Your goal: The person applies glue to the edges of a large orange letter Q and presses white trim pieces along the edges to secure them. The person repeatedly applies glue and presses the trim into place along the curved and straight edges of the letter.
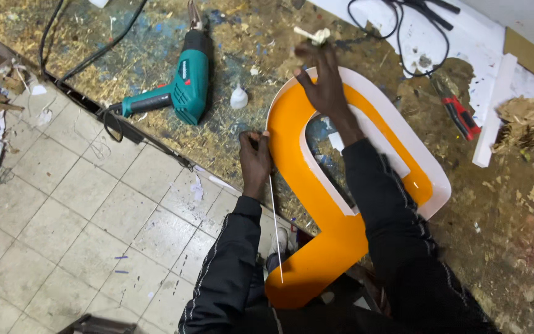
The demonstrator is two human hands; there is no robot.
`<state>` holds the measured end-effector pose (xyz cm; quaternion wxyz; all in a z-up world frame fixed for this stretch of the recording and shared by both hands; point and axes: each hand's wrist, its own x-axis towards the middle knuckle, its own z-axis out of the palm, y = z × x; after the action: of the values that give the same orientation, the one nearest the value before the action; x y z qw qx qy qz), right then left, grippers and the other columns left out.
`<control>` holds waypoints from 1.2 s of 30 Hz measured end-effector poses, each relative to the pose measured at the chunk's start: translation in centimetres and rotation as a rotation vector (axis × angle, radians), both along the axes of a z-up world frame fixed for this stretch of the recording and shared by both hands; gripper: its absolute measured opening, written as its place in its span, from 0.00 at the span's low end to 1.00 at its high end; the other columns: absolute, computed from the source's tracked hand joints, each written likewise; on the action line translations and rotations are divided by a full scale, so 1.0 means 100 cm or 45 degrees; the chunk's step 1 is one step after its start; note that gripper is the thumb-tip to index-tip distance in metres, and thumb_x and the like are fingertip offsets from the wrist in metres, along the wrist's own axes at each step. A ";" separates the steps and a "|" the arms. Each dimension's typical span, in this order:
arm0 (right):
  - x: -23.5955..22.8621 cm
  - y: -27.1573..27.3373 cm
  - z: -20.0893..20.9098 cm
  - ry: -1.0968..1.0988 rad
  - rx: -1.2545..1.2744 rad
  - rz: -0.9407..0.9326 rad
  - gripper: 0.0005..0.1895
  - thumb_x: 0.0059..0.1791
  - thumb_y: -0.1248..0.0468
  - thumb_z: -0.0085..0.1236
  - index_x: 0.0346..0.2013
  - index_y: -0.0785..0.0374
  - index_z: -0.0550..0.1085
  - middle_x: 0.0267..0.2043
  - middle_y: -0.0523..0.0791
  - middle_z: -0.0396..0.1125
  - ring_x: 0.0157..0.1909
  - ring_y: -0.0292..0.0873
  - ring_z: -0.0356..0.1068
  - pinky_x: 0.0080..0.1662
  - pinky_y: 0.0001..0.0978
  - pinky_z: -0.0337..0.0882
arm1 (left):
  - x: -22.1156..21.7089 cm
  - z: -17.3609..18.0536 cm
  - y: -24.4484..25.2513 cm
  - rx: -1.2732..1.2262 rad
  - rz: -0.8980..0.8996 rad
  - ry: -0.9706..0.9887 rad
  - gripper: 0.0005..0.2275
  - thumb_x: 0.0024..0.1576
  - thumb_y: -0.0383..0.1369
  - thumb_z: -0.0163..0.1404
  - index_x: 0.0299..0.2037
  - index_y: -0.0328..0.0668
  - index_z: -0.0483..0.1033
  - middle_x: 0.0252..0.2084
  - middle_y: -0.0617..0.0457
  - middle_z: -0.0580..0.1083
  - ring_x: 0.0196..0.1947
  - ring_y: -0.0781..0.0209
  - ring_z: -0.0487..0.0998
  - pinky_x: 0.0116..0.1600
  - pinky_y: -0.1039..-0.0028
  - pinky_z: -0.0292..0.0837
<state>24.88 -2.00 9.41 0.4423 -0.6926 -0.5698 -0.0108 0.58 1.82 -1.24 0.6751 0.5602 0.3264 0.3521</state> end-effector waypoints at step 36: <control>-0.079 -0.044 -0.039 0.903 0.140 -0.193 0.31 0.67 0.43 0.50 0.26 0.57 0.75 0.21 0.45 0.66 0.24 0.36 0.65 0.31 0.27 0.69 | 0.007 -0.025 0.000 0.144 0.081 0.139 0.17 0.74 0.42 0.56 0.56 0.42 0.63 0.43 0.49 0.70 0.50 0.51 0.77 0.61 0.59 0.73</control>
<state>16.94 -6.40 5.54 0.6468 -0.6688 -0.3266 0.1668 1.31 1.79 -3.71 0.6120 0.6050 0.3601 0.3601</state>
